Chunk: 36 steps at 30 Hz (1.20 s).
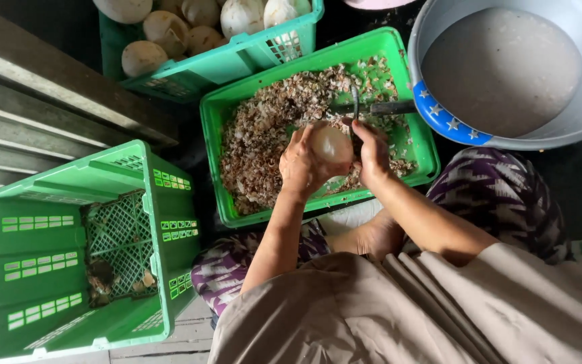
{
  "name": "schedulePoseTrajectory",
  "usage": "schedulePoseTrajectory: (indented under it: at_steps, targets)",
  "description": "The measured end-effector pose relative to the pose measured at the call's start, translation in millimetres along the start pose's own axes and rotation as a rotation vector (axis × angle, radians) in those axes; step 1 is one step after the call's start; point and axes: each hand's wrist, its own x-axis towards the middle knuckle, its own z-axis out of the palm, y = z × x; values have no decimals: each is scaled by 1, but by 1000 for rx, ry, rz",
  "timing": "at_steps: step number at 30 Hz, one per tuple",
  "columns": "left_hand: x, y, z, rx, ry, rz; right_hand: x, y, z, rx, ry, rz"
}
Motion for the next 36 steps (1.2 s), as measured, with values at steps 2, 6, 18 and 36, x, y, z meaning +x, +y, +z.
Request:
schedulePoseTrajectory:
  at_steps: [2, 6, 18, 36]
  targets:
    - [0, 14, -4, -30, -5, -2, -27, -21, -6, -121, -104, -324]
    - [-10, 29, -7, -74, 74, 4, -22, 8, -5, -382, -168, -839]
    - [-6, 11, 5, -126, 118, 81, 8, -15, -5, -341, -173, -308]
    - [-24, 22, -19, -337, -12, 212, 44, -5, -15, -41, -129, 304]
